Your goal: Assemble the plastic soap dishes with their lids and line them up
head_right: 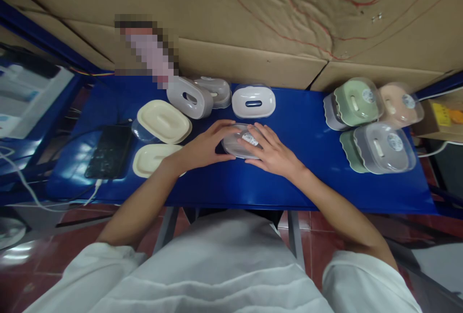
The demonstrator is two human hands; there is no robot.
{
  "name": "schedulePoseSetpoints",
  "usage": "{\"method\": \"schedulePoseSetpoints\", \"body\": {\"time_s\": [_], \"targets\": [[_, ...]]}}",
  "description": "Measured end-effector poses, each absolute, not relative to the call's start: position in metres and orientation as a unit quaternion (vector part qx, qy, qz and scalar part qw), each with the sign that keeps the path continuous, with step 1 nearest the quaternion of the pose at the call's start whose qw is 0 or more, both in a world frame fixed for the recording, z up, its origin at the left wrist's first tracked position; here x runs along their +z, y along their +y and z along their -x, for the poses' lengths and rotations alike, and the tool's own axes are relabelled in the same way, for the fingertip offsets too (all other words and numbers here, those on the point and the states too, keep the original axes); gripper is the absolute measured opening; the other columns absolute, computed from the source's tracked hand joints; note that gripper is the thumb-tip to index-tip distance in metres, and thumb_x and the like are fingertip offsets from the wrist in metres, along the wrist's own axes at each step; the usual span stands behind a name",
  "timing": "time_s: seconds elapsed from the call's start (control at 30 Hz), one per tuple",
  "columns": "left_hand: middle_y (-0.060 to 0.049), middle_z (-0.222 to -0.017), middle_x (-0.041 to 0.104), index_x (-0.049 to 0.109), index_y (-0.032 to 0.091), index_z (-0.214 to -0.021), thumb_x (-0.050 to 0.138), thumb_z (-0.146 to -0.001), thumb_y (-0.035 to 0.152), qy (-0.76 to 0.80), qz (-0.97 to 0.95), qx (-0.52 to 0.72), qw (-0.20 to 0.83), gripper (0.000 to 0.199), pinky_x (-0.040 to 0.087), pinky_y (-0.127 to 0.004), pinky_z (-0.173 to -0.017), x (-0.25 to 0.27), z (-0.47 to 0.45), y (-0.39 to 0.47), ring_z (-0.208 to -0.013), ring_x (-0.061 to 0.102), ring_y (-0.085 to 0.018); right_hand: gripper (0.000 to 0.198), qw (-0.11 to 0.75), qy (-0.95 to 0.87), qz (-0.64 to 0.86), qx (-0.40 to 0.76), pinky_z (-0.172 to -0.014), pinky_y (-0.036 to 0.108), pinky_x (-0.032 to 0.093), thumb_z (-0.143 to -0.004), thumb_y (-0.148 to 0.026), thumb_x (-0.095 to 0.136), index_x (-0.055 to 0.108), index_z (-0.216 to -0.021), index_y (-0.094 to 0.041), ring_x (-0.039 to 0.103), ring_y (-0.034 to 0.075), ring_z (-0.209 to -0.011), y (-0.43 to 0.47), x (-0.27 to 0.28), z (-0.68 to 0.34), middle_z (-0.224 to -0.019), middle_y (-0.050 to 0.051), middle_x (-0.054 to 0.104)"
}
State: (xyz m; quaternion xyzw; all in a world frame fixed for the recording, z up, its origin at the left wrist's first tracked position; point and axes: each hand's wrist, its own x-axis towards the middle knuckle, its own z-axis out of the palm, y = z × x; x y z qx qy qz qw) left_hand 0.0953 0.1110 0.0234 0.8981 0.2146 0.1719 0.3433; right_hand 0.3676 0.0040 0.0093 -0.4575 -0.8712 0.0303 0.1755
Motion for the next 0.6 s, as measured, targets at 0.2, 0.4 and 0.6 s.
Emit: {"method": "schedulePoseSetpoints", "body": {"time_s": [0.2,0.4,0.6], "targets": [[-0.014,-0.160,0.046,0.050,0.032,-0.156,0.086,-0.089,0.034,0.216,-0.900,0.181,0.334,0.075,0.047,-0.054,-0.126,0.022,-0.094,0.111,-0.149,0.055,-0.033,0.072,0.172,-0.871,0.459,0.027,-0.131,0.072,0.035,-0.102,-0.046,0.070,0.042,-0.168,-0.035,0.032,0.040,-0.164,0.006,0.005,-0.368,-0.175,0.010,0.040],[-0.015,-0.169,0.044,0.051,0.029,-0.158,0.083,-0.093,0.039,0.207,-0.913,0.160,0.312,0.073,0.046,-0.049,-0.127,0.019,-0.098,0.106,-0.154,0.052,-0.031,0.084,0.168,-0.879,0.447,-0.007,-0.131,0.071,0.036,-0.100,-0.042,0.075,0.032,-0.172,-0.037,0.031,0.039,-0.165,-0.006,0.000,-0.377,-0.175,0.011,0.039],[-0.018,-0.177,0.034,0.048,0.027,-0.162,0.072,-0.101,0.044,0.189,-0.940,0.157,0.235,0.068,0.051,-0.046,-0.122,0.014,-0.103,0.092,-0.155,0.051,-0.032,0.095,0.165,-0.875,0.455,-0.010,-0.130,0.073,0.034,-0.097,-0.038,0.079,0.024,-0.174,-0.041,0.035,0.039,-0.163,-0.024,-0.001,-0.385,-0.174,0.011,0.042]]}}
